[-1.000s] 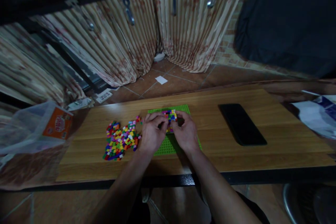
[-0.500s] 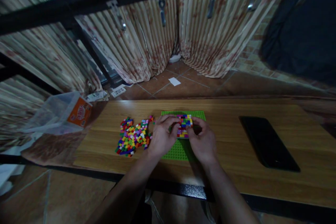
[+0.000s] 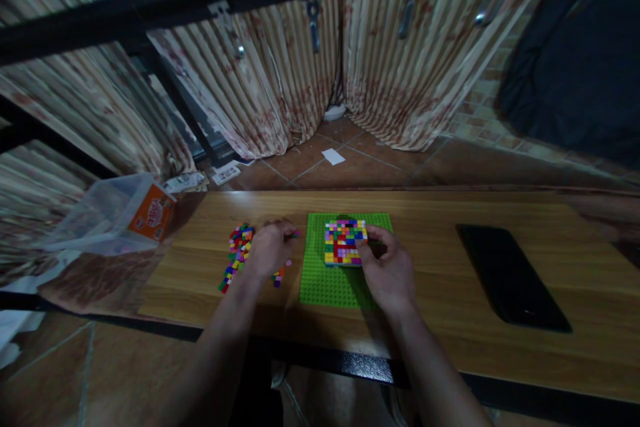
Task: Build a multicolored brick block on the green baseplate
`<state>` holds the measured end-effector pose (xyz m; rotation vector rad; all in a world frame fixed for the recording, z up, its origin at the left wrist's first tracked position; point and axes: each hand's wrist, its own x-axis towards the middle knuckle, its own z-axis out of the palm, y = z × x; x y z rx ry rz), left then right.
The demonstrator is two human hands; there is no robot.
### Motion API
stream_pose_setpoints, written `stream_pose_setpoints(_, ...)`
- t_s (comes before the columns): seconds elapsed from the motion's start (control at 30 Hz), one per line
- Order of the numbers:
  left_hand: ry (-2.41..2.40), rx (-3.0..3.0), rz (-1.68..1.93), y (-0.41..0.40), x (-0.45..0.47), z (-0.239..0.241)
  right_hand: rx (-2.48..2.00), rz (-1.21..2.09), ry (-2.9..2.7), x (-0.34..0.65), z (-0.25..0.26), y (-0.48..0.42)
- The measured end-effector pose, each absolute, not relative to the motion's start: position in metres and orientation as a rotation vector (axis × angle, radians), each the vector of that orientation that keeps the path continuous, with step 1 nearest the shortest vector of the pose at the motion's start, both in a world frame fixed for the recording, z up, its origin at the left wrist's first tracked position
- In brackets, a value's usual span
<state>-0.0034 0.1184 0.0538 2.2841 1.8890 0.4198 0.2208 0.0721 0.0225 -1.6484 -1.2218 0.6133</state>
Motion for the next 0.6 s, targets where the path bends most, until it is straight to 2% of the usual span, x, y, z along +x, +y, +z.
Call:
stream_pose_setpoints(0.33, 1.985, 2.197, 0.355, 0.117, 0.011, 0.054, -1.642, 0.642, -1.202, 0.221, 0.023, 0.073)
stream_pose_setpoints(0.43, 1.838, 2.104, 0.574, 0.117, 0.011, 0.056, -1.641, 0.559, -1.212, 0.220, 0.026, 0.071)
stream_pose_setpoints(0.6, 1.306, 1.709, 0.945, 0.115, 0.018, 0.056, -1.437, 0.369, -1.339, 0.212, 0.039, 0.066)
